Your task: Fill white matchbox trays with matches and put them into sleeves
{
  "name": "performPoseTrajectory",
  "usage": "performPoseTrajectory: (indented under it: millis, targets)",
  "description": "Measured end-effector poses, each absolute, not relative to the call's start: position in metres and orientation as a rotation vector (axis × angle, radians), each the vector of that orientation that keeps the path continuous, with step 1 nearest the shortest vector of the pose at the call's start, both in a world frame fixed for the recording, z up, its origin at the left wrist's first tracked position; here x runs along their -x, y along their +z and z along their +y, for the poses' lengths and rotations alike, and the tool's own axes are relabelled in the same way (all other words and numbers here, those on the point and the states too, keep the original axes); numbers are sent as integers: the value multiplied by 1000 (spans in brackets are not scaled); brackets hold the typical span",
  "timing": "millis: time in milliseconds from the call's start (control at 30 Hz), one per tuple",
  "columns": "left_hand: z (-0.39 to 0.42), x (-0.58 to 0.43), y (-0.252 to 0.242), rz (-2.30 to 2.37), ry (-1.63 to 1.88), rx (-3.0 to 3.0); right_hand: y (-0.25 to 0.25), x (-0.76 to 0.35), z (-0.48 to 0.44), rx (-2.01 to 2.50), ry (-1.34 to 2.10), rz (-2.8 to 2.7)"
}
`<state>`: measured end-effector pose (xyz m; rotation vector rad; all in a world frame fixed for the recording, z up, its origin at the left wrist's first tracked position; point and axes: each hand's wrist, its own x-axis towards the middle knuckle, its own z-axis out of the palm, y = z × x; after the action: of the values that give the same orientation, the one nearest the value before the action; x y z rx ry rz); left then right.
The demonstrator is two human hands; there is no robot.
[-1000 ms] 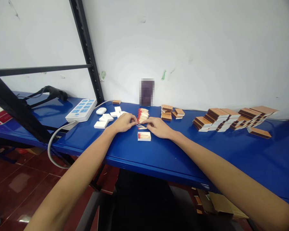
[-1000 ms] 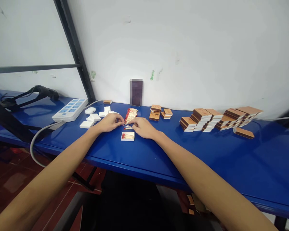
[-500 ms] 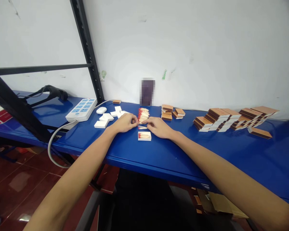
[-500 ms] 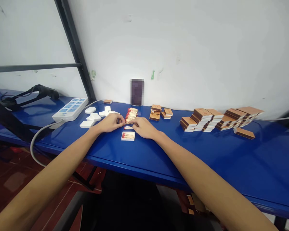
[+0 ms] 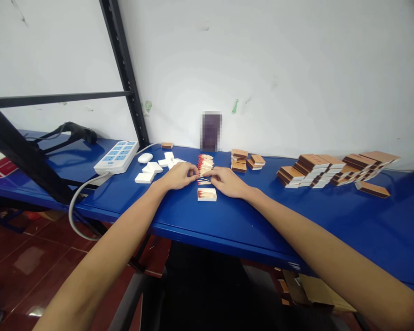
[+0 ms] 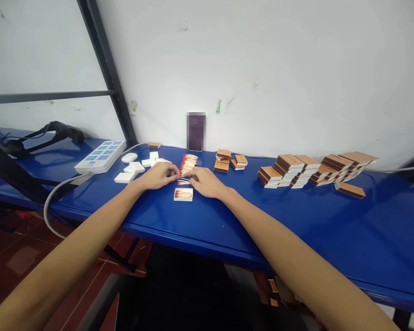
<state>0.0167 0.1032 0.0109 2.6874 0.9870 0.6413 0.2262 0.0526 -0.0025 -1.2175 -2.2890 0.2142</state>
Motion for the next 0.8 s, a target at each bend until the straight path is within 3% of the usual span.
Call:
performPoseTrajectory:
  millis: [800]
  targets:
    - [112,-10,8,1017,678,-2707,-2,-227,53,1259,195,-2277]
